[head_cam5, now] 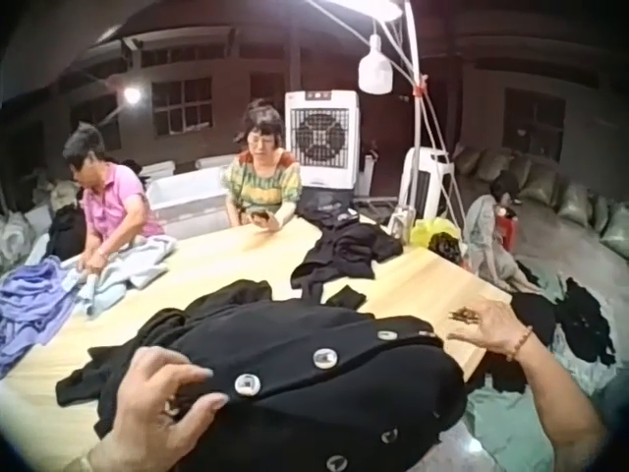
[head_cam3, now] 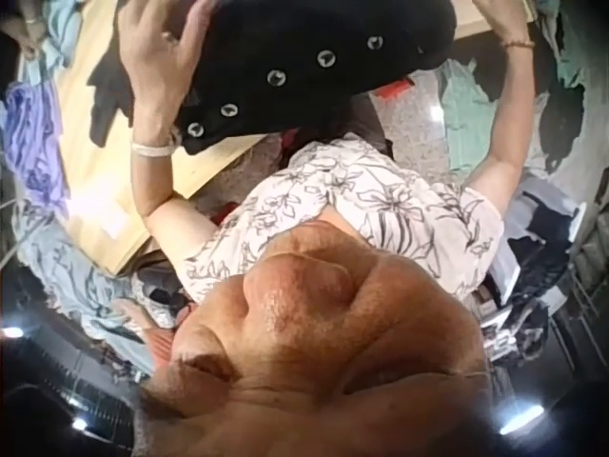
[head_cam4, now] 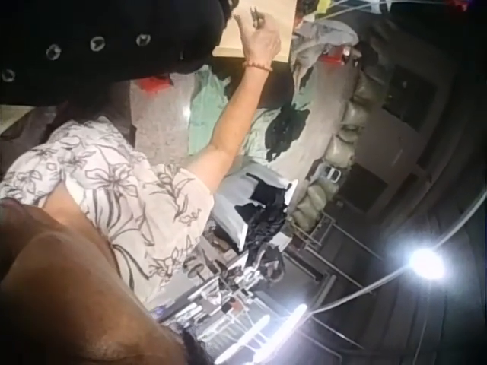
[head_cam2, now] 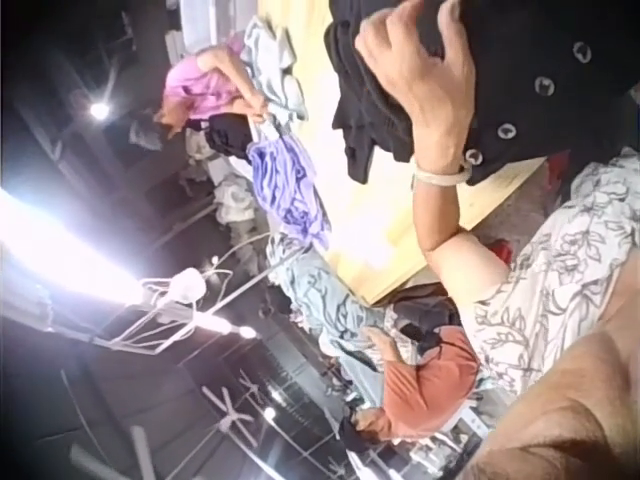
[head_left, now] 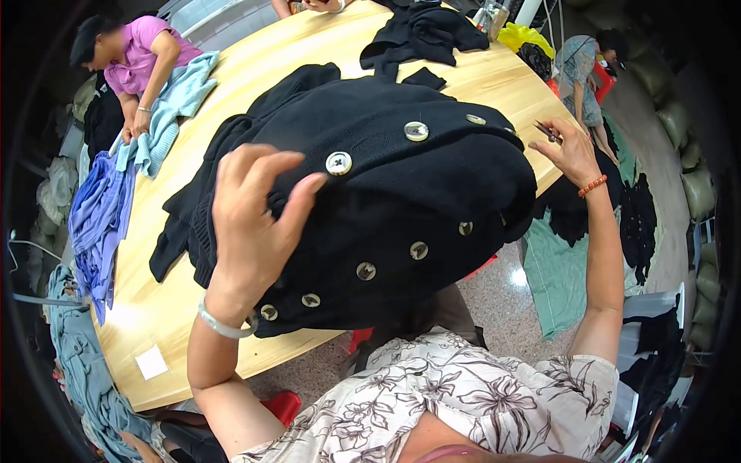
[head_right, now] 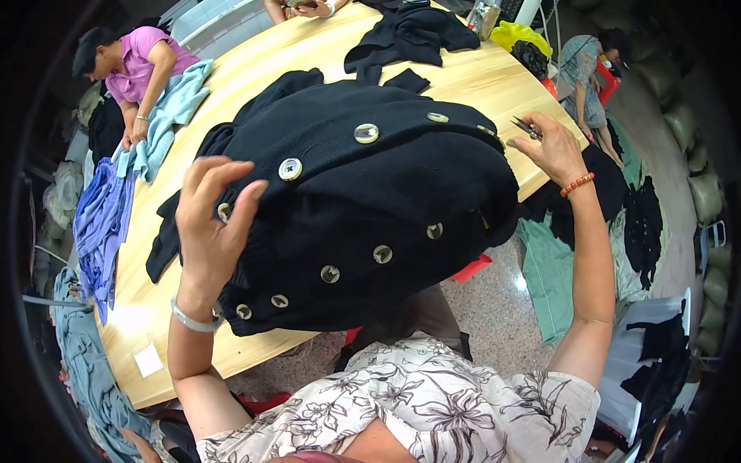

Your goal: Trimming excess threads from black sweaters with large decorative eyelets using small clippers.

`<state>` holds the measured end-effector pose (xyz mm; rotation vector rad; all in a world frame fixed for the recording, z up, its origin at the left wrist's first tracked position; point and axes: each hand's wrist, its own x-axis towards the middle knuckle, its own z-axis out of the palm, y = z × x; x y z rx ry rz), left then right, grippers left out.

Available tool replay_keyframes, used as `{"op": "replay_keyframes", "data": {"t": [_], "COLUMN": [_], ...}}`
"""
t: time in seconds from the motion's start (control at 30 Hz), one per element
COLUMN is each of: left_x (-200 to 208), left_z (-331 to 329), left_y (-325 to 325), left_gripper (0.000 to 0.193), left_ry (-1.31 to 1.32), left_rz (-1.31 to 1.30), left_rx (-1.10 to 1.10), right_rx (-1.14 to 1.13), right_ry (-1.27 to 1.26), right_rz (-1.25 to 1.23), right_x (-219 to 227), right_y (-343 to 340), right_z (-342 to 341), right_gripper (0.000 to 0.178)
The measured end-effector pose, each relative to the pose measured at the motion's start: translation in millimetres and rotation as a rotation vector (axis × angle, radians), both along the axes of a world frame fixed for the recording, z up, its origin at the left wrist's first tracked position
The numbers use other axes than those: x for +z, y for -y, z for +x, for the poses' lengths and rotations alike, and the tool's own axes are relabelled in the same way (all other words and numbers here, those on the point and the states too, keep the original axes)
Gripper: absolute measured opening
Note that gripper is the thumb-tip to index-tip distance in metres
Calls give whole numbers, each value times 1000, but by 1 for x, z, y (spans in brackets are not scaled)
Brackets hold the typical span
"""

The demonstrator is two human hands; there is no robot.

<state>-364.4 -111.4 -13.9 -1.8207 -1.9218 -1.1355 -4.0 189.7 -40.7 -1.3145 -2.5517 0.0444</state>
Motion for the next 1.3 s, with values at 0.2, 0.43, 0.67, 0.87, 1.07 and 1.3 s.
{"op": "replay_keyframes", "data": {"t": [0.2,0.43,0.67,0.87,1.07,1.3], "left_x": [-1,-12,-18,-34,-56,-66], "left_z": [15,27,28,32,36,36], "left_y": [-50,-33,-31,-18,-12,-12], "left_gripper": [34,15,9,10,10,8], "left_ry": [-61,61,103,320,333,429], "left_rz": [-357,-290,-230,-82,54,52], "left_rx": [86,60,47,-7,1,-27], "right_rx": [130,210,407,578,700,600], "right_ry": [-223,-291,-402,-445,-511,-274], "right_rz": [53,95,11,-234,-343,-411], "right_x": [1,3,11,21,17,20], "right_y": [27,58,95,133,151,166], "right_z": [-25,-32,-54,-77,-117,-149], "right_gripper": [30,25,20,28,33,30]}}
